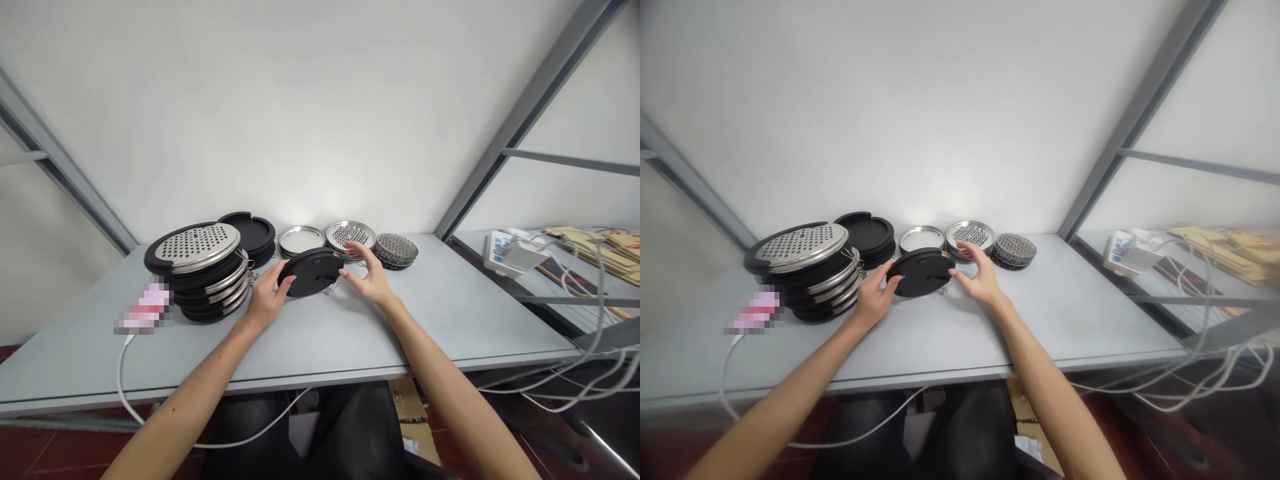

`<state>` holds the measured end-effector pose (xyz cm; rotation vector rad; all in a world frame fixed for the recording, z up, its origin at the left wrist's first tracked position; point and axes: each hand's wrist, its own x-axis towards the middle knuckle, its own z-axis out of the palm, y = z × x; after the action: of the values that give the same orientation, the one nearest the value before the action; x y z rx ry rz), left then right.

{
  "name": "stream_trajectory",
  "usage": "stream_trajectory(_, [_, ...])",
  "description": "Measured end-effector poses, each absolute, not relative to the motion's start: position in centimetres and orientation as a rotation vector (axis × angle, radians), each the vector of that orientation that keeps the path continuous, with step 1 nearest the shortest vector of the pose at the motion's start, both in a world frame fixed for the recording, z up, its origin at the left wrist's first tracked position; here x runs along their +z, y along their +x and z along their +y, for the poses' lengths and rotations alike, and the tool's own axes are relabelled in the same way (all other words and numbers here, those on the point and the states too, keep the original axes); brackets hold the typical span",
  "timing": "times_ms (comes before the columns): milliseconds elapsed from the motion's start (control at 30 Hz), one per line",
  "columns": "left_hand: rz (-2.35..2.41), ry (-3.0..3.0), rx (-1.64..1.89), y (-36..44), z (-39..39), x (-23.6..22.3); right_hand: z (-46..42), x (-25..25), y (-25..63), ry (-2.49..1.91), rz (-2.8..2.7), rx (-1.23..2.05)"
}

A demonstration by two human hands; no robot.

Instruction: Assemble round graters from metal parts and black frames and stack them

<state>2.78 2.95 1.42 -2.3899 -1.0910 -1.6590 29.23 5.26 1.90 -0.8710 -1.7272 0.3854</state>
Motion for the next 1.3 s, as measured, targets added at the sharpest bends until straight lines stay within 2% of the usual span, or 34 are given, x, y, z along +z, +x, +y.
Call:
stream_trajectory(167, [-0.808, -2.246, -1.548, 2.7, 1.9, 2.3, 4.0, 2.3, 28.0, -0.785, -1.848, 0.288])
stream_trajectory(367, [-0.614, -2.360, -1.502, 3.6, 1.2, 2.8, 3.5, 2.6, 27.3, -0.692, -1.953, 0.243])
stream_trajectory(500, [-0.773, -2.532, -1.627, 3.4, 1.6, 2.5, 3.7, 2.5, 27.6, -0.757, -1.952, 0.452])
stream_trajectory(667, [-1.112, -2.773, -1.442, 2.5, 2.6, 2.1, 4.8, 1.6, 28.8, -0.930, -1.824, 0.612])
stream_trajectory(767, [-1.148, -2.751, -1.463, 2.4, 2.8, 1.9, 4.9, 1.8, 29.3, -0.917, -1.871, 0.618])
stream_trajectory(967, [-1.067, -2.597, -1.414, 2.7, 2.6, 1.2, 3.0, 3.1, 28.2, -0.760, -1.944, 0.267])
stream_trajectory(1300, [-0.912, -2.671, -1.392, 3.2, 2.3, 1.3, 2.0, 2.9, 27.1, -0.693, -2.025, -0.237])
